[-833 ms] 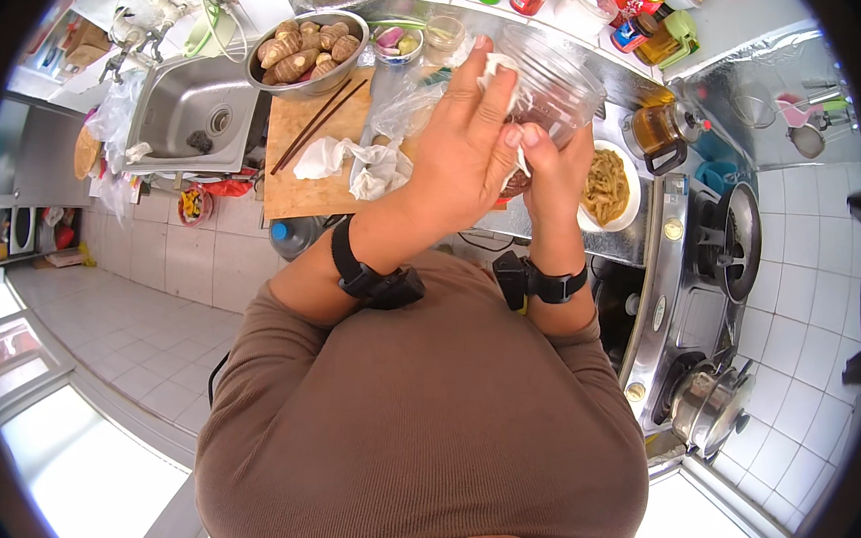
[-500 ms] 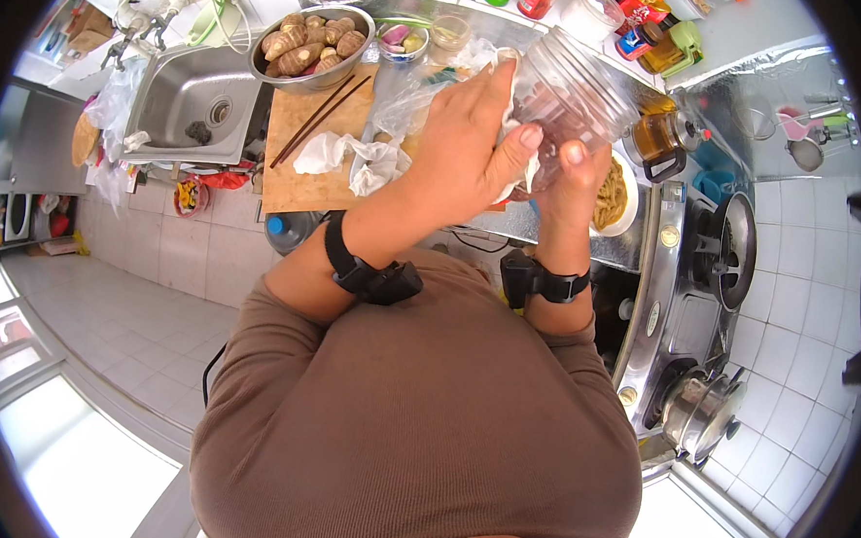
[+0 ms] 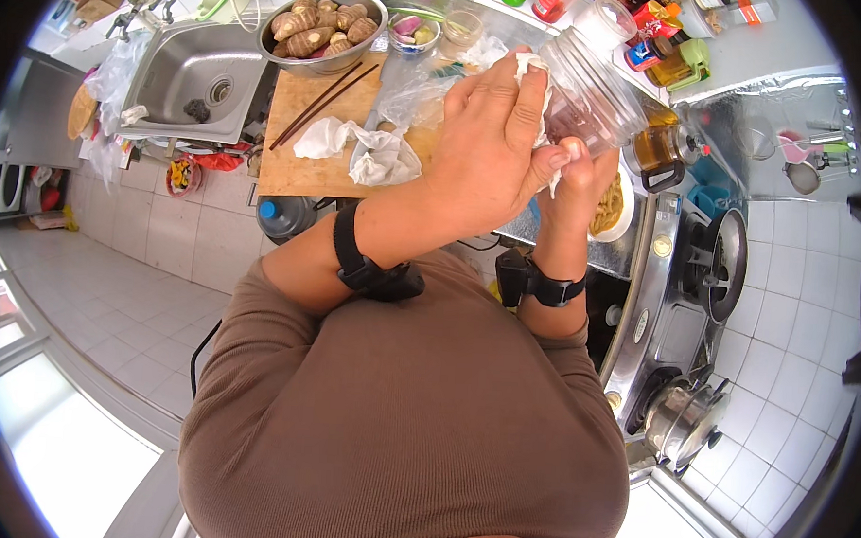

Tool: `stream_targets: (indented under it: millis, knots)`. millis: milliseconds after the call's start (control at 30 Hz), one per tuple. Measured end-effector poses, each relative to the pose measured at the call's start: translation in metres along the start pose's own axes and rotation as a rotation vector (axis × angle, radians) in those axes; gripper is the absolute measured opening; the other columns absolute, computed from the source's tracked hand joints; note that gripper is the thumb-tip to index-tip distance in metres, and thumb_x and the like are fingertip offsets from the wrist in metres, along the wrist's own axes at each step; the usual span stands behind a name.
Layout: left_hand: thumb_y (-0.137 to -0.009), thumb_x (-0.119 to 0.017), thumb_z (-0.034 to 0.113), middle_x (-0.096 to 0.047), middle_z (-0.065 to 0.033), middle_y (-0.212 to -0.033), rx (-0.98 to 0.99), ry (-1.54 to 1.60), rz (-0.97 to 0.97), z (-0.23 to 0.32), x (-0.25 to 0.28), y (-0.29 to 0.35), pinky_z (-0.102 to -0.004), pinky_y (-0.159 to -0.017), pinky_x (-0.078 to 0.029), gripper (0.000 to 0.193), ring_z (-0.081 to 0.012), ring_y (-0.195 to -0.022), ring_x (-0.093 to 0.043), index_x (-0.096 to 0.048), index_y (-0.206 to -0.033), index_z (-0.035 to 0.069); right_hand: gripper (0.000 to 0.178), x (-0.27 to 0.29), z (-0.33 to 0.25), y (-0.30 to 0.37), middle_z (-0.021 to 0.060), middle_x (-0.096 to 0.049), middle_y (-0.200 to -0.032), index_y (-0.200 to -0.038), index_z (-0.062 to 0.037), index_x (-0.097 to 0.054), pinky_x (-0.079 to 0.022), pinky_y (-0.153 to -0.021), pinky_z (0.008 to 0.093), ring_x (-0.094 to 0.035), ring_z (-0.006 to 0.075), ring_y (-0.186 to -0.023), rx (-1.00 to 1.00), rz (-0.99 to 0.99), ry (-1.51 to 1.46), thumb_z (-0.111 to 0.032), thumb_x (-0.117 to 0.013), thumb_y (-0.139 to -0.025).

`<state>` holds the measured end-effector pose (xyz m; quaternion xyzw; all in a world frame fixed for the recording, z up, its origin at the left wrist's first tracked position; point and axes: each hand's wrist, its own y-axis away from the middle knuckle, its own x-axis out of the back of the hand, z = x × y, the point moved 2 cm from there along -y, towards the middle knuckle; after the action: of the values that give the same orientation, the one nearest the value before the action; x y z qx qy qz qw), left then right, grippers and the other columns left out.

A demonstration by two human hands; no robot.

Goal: The person wipes the inside and outside of a clear jar containing brown granules using a white tissue, then closes the jar with a red lid and places it on a shelf. The person also wipes a small plastic container with a tissue.

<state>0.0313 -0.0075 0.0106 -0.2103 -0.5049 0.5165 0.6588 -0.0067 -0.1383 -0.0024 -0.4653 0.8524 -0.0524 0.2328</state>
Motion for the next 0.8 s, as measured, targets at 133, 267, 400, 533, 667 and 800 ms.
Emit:
stream_targets:
  millis: [133, 267, 400, 533, 667, 800]
  knots:
    - [-0.095, -0.056, 0.039, -0.052, -0.0345, -0.127, -0.074, -0.073, 0.055, -0.002, 0.001, -0.008, -0.0537, -0.099, -0.033, 0.065, -0.0442, -0.113, -0.053, -0.044, -0.131, -0.013, 0.081, 0.006, -0.001, 0.000, 0.0163, -0.058, -0.120, -0.135, 0.0077, -0.041, -0.050, -0.093, 0.0351, -0.060, 0.0233, -0.107, 0.009, 0.034, 0.172, -0.025, -0.078, -0.070]
    - [-0.093, -0.059, 0.045, -0.063, -0.0272, -0.109, 0.125, 0.194, -0.090, -0.012, 0.010, -0.018, -0.0473, -0.089, -0.044, 0.065, -0.0386, -0.100, -0.061, -0.051, -0.123, -0.012, 0.088, 0.008, -0.003, 0.005, 0.0176, -0.058, -0.121, -0.136, 0.0078, -0.039, -0.049, -0.097, 0.0373, -0.059, 0.0249, -0.110, 0.054, -0.028, 0.143, -0.030, -0.082, -0.069]
    - [-0.091, -0.063, 0.050, -0.066, -0.0200, -0.089, 0.333, 0.707, -0.250, -0.029, 0.015, -0.032, -0.0419, -0.073, -0.051, 0.066, -0.0364, -0.082, -0.064, -0.055, -0.117, -0.011, 0.092, 0.007, -0.001, 0.006, 0.0179, -0.057, -0.122, -0.136, 0.0076, -0.039, -0.048, -0.098, 0.0384, -0.059, 0.0258, -0.111, 0.048, -0.130, 0.003, -0.034, -0.083, -0.067]
    - [-0.090, -0.066, 0.044, -0.066, -0.0229, -0.095, 0.206, 0.578, -0.216, -0.024, 0.013, -0.029, -0.0446, -0.079, -0.050, 0.063, -0.0381, -0.087, -0.064, -0.054, -0.119, -0.010, 0.092, 0.008, 0.001, 0.003, 0.0171, -0.057, -0.121, -0.134, 0.0072, -0.042, -0.049, -0.095, 0.0366, -0.060, 0.0250, -0.108, 0.017, -0.074, -0.003, -0.038, -0.083, -0.066]
    - [-0.089, -0.067, 0.031, -0.054, -0.0334, -0.124, -0.061, 0.114, 0.017, -0.006, 0.008, -0.011, -0.0531, -0.098, -0.040, 0.060, -0.0453, -0.113, -0.055, -0.048, -0.133, -0.006, 0.080, 0.010, 0.000, 0.000, 0.0145, -0.059, -0.116, -0.130, 0.0068, -0.046, -0.051, -0.088, 0.0350, -0.060, 0.0224, -0.101, 0.010, -0.015, 0.049, -0.034, -0.080, -0.070]
    - [-0.085, -0.068, 0.026, -0.051, -0.0316, -0.132, -0.171, -0.077, 0.056, -0.001, 0.000, -0.002, -0.0536, -0.101, -0.039, 0.054, -0.0423, -0.116, -0.056, -0.053, -0.129, -0.002, 0.077, 0.006, 0.000, -0.001, 0.0149, -0.059, -0.115, -0.129, 0.0065, -0.046, -0.053, -0.085, 0.0338, -0.061, 0.0227, -0.099, -0.037, 0.019, 0.017, -0.034, -0.079, -0.071]
